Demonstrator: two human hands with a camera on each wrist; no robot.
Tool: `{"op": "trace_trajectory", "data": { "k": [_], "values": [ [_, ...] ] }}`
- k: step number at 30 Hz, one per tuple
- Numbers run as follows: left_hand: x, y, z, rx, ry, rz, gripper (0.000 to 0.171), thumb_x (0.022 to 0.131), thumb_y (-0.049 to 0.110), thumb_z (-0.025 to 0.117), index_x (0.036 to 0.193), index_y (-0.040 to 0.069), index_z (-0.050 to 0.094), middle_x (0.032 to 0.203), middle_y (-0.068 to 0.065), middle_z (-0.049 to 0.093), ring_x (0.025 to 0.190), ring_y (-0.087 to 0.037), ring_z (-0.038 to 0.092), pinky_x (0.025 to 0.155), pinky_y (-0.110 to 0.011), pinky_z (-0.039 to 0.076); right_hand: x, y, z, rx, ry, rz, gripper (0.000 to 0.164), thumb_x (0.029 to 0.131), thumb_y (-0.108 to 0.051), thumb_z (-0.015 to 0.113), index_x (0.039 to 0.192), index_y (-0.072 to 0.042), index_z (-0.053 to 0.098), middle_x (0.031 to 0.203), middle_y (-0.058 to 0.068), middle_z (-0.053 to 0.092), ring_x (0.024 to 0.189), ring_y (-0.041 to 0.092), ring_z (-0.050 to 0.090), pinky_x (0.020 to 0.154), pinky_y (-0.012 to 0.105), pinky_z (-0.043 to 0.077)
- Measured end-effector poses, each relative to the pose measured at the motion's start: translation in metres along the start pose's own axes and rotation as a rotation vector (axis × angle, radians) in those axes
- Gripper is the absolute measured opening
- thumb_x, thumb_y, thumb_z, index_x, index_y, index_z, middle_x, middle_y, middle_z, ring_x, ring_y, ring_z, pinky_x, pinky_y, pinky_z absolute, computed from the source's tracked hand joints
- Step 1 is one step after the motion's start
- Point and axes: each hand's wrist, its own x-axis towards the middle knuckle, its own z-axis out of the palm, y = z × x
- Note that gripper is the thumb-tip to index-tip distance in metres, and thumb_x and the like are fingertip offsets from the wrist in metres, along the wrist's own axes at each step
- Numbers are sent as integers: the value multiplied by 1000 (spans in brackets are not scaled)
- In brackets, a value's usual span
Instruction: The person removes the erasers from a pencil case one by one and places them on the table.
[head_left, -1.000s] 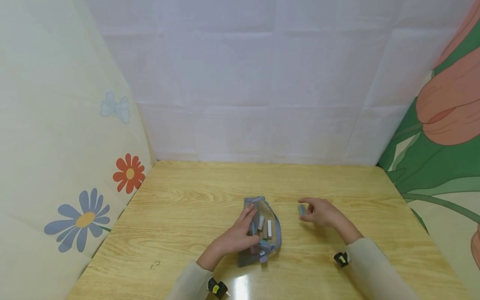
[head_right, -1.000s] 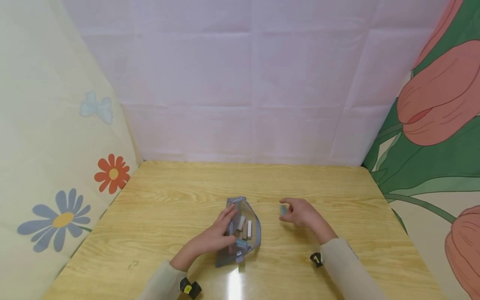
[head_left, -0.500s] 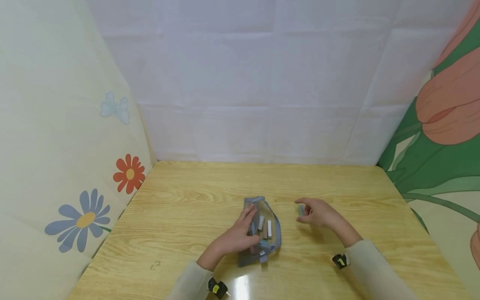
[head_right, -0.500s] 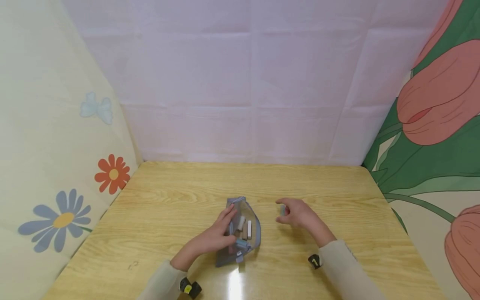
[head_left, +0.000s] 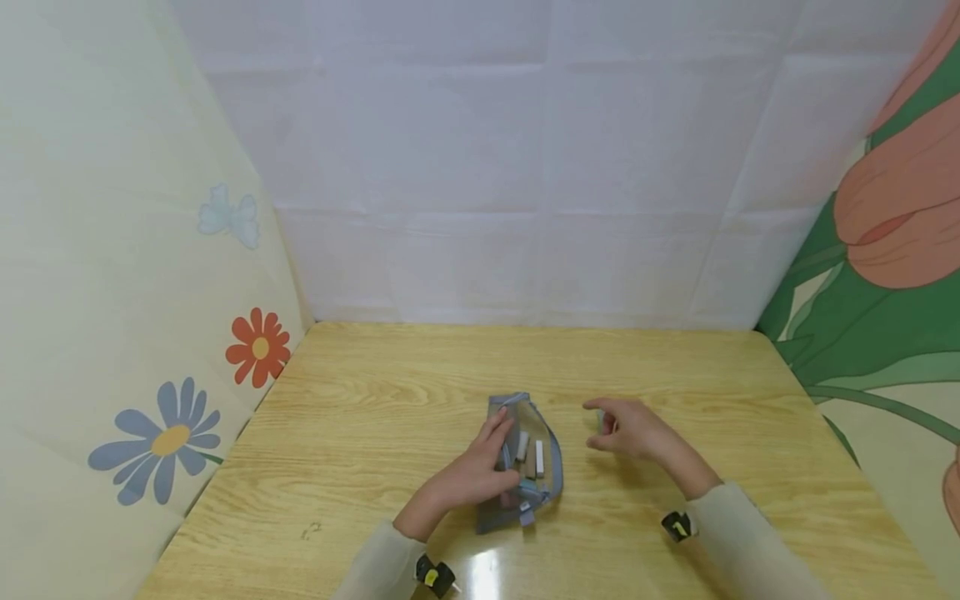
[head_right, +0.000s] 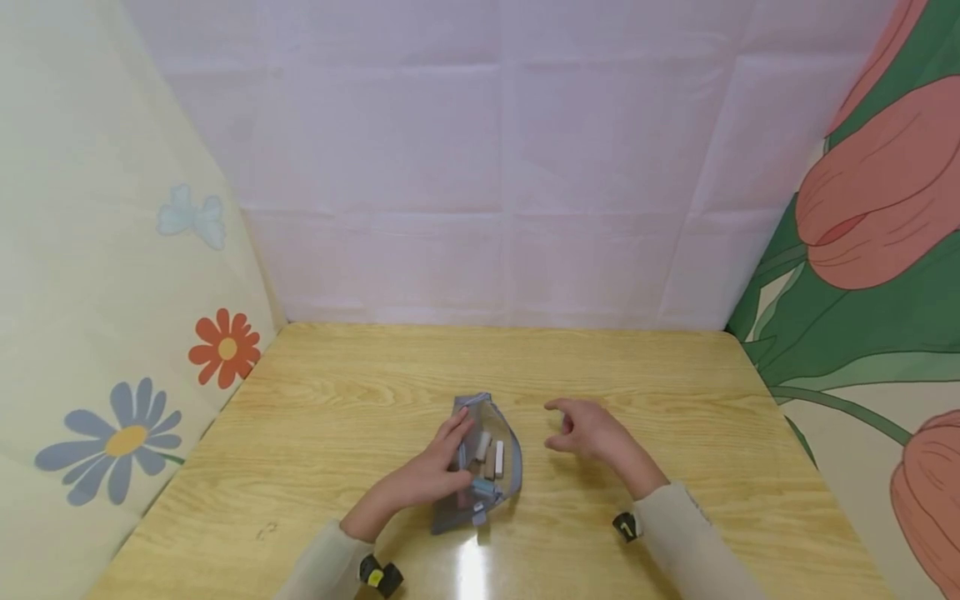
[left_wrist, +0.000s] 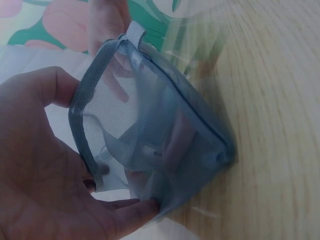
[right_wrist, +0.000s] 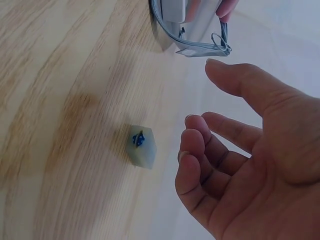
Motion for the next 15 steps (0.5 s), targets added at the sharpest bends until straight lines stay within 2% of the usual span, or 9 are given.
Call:
{"op": "trace_trajectory", "data": {
  "k": [15],
  "values": [
    [-1, 1, -1, -8, -5, 1, 95, 81, 31, 60, 162, 5, 17, 171, -8, 0, 152, -36, 20, 117, -53, 32, -3, -12, 10, 9, -7, 0, 64, 87, -27, 78, 143, -3, 55, 82, -3, 58, 72, 13, 53, 62, 28, 46]
  ]
}}
